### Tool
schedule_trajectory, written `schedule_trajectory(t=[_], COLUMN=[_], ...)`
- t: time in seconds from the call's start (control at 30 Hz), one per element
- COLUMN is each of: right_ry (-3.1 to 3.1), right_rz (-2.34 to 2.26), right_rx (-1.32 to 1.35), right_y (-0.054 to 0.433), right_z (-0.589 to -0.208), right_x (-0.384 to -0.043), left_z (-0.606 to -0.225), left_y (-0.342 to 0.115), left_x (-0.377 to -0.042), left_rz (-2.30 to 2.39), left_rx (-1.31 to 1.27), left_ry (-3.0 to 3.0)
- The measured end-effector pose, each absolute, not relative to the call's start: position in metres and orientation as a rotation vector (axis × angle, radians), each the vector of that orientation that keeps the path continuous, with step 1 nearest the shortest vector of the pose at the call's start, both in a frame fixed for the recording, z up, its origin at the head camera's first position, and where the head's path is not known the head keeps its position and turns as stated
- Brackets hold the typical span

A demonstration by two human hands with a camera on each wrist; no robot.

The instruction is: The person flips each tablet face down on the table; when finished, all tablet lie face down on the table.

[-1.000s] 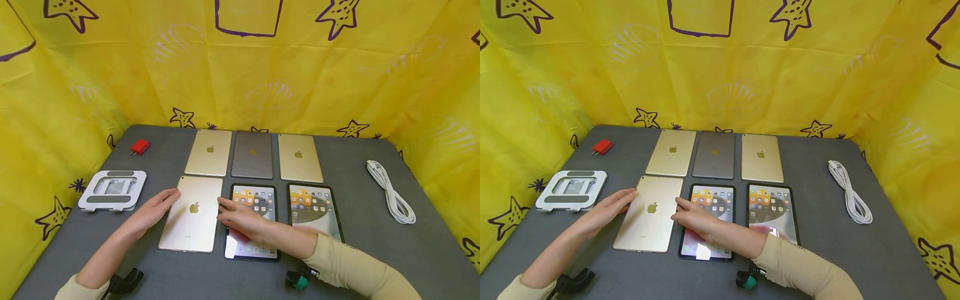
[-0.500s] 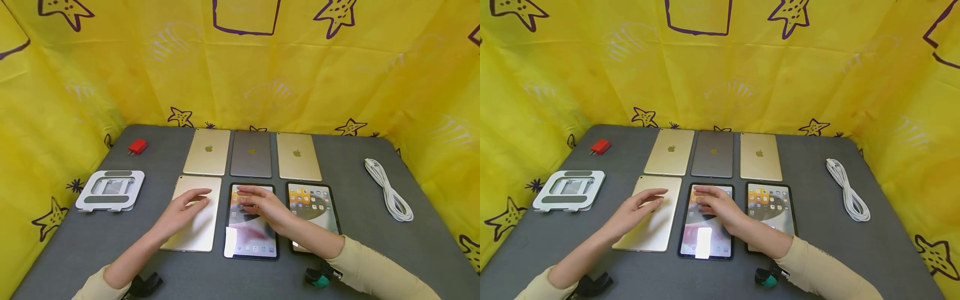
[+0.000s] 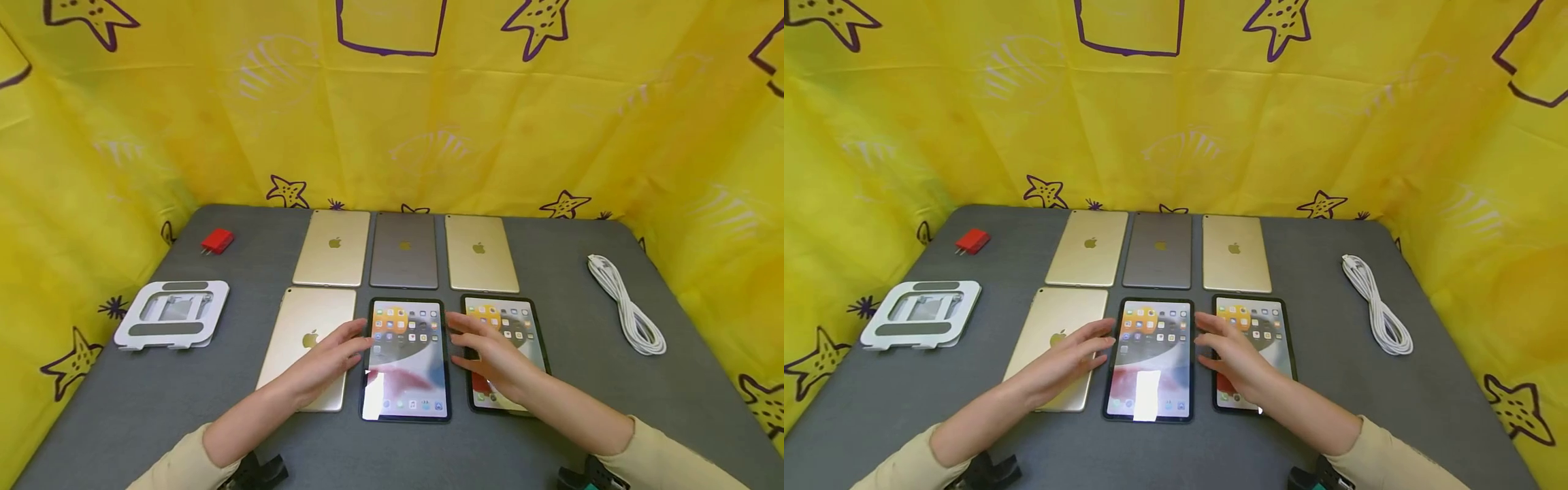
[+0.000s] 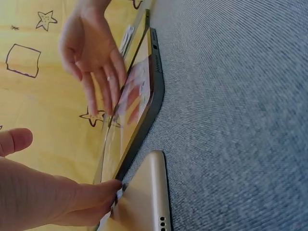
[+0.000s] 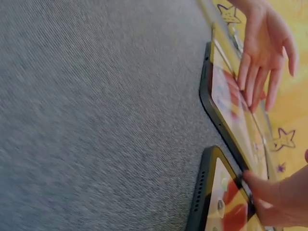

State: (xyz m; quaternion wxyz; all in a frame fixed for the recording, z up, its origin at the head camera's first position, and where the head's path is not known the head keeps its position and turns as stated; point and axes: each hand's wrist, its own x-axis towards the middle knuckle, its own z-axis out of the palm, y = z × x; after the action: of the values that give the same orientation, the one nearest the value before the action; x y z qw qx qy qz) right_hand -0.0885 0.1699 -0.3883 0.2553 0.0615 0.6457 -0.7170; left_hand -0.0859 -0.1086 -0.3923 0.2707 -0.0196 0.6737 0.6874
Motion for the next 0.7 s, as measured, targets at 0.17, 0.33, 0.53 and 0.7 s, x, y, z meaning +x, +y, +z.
schedule_trajectory(t=[0.17, 0.33, 0.53, 0.7], right_ry=[1.628, 1.586, 1.592, 1.596], right_rz=[-1.972, -1.975, -1.975, -1.976], right_rx=[0.182, 0.174, 0.198, 0.224], right_y=[0.174, 0.174, 0.175, 0.176], right_z=[-0.389, -0.389, -0.389, -0.391], right_x=[-0.082, -0.083, -0.084, -0.084], left_z=[-0.39, -0.392, -0.393, -0.392], left_y=[-0.11, -0.117, -0.122, -0.122], left_x=[-0.088, -0.092, -0.1, -0.104], left_rz=[1.92, 1.993, 2.027, 2.009], left_rx=[-0.099, -0.104, -0.161, -0.173], left_ry=[1.688, 1.55, 1.451, 1.45])
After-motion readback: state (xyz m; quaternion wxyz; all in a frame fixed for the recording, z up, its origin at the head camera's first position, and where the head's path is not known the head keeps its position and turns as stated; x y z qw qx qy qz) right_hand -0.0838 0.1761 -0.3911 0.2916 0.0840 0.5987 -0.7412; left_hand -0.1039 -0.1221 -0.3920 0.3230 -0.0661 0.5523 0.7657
